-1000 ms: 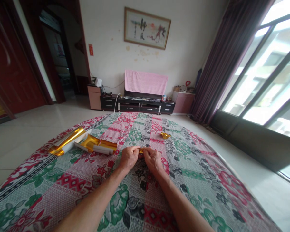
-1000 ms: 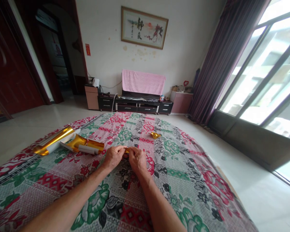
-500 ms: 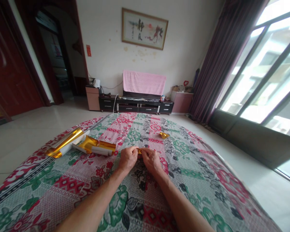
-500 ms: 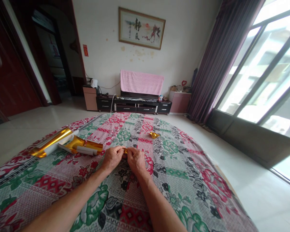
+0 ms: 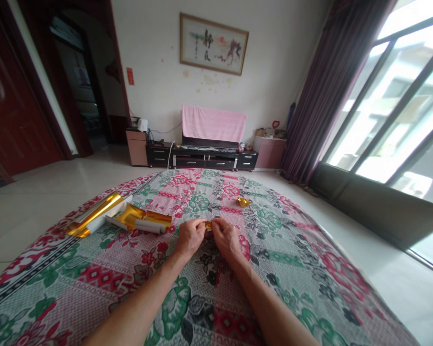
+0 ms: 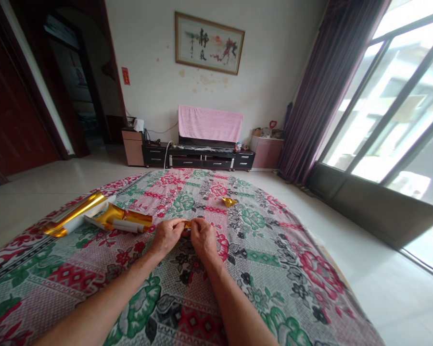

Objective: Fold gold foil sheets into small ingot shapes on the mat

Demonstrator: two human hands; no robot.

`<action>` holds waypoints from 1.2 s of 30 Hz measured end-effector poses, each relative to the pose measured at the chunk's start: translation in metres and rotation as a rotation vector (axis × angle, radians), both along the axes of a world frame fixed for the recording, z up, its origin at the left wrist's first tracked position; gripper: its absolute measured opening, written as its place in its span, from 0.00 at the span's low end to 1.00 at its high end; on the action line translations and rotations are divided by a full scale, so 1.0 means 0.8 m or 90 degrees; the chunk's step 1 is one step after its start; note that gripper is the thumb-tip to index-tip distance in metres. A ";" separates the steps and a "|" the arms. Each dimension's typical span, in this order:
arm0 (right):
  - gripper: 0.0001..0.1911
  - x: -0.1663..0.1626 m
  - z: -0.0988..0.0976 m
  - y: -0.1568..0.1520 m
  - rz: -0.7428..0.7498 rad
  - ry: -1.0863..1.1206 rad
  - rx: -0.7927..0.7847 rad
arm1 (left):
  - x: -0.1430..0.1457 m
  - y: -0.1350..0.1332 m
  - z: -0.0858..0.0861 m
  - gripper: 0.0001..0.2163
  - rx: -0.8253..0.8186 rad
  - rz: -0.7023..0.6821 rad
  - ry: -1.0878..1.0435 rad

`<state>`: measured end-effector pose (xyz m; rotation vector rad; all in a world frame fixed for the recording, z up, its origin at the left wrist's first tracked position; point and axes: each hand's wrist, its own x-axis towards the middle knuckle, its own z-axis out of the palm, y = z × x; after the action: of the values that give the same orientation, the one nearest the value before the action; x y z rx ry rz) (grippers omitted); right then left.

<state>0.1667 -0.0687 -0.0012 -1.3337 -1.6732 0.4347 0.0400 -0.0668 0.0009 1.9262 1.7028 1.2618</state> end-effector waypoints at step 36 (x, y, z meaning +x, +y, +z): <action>0.16 -0.003 0.001 -0.004 -0.047 -0.031 -0.004 | 0.007 -0.004 0.001 0.14 -0.001 0.023 0.071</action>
<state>0.1639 -0.0717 -0.0003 -1.4157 -1.6576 0.3687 0.0455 -0.0702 0.0015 2.0080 1.7986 1.1859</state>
